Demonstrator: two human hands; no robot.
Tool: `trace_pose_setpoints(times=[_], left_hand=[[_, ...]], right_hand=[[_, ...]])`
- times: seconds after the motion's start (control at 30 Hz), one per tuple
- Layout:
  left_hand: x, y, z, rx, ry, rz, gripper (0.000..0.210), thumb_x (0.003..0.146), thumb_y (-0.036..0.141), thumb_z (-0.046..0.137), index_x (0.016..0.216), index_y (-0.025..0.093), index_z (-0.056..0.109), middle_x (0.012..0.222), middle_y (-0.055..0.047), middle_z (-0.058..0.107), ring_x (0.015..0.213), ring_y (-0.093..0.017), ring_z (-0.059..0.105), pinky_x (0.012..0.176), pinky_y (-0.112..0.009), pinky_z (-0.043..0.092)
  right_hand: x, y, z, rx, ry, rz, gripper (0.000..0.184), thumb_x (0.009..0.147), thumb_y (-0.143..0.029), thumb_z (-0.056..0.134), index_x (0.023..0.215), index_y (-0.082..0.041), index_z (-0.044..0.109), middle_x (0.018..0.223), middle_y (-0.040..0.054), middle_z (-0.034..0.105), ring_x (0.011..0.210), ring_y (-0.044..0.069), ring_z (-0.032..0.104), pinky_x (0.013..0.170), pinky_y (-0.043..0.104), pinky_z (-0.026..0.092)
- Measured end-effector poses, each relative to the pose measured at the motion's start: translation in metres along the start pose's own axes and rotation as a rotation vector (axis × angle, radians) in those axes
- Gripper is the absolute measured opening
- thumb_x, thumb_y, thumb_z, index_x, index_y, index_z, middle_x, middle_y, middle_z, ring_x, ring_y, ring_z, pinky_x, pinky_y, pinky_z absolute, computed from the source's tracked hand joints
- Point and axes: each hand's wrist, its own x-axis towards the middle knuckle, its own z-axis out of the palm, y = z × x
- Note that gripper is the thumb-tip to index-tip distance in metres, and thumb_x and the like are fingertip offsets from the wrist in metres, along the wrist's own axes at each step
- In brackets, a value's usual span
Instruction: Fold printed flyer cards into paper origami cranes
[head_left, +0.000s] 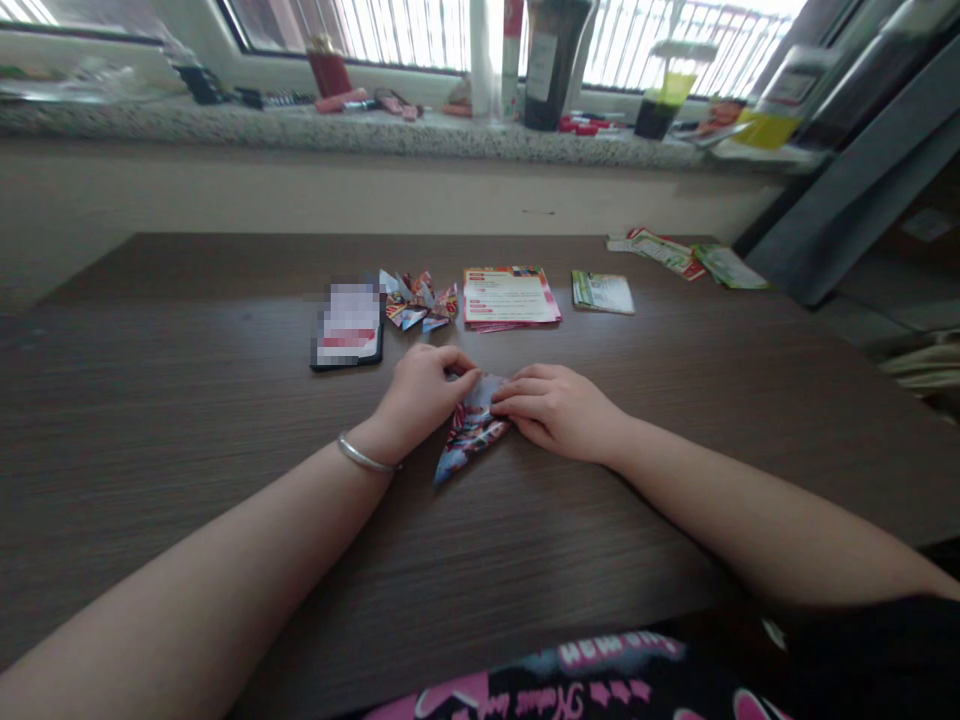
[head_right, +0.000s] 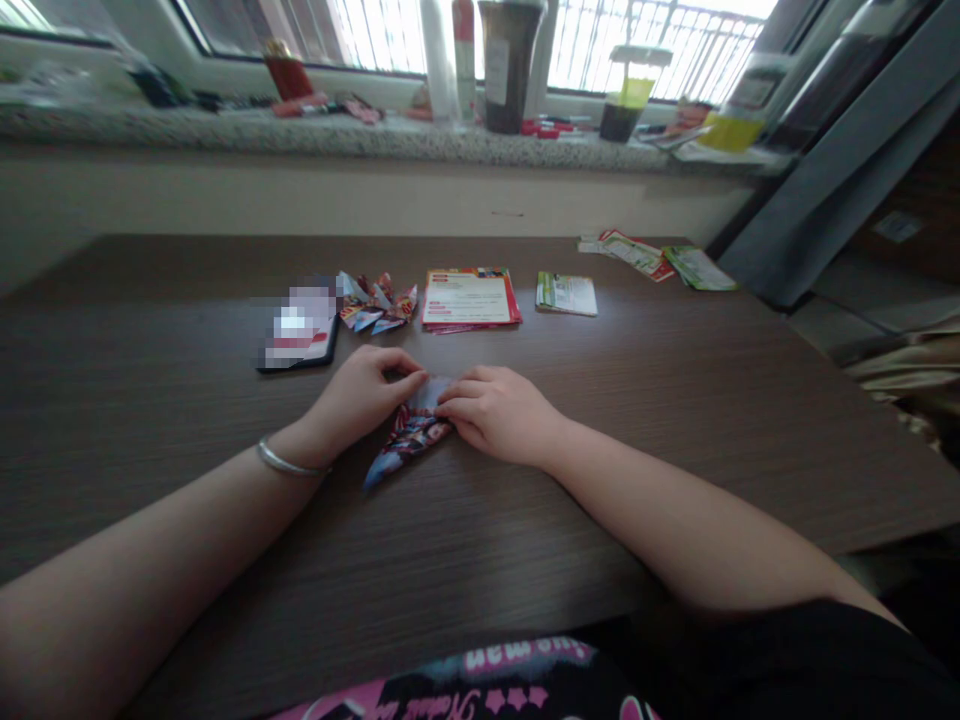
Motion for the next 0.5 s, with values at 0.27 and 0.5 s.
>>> trace_pose_setpoints(times=[0.27, 0.5], left_hand=[[0.0000, -0.0008, -0.0006, 0.203, 0.010, -0.048, 0.023, 0.081, 0.040, 0.059, 0.078, 0.022, 0.073, 0.087, -0.005, 0.071, 0.095, -0.027, 0.054, 0.089, -0.041, 0.039], [0.0005, -0.0024, -0.0001, 0.236, 0.013, -0.053, 0.023, 0.081, 0.040, 0.058, 0.076, 0.023, 0.072, 0.085, -0.005, 0.070, 0.095, -0.027, 0.054, 0.086, -0.041, 0.038]], right_hand=[[0.0002, -0.0044, -0.0003, -0.009, -0.012, 0.015, 0.026, 0.092, -0.020, 0.049, 0.107, -0.017, 0.070, 0.113, 0.0097, 0.071, 0.105, 0.020, 0.064, 0.096, 0.039, 0.050], [0.0001, -0.0034, 0.0007, 0.016, -0.010, 0.010, 0.024, 0.091, -0.020, 0.050, 0.106, -0.017, 0.069, 0.118, 0.0113, 0.069, 0.109, 0.021, 0.063, 0.096, 0.039, 0.051]])
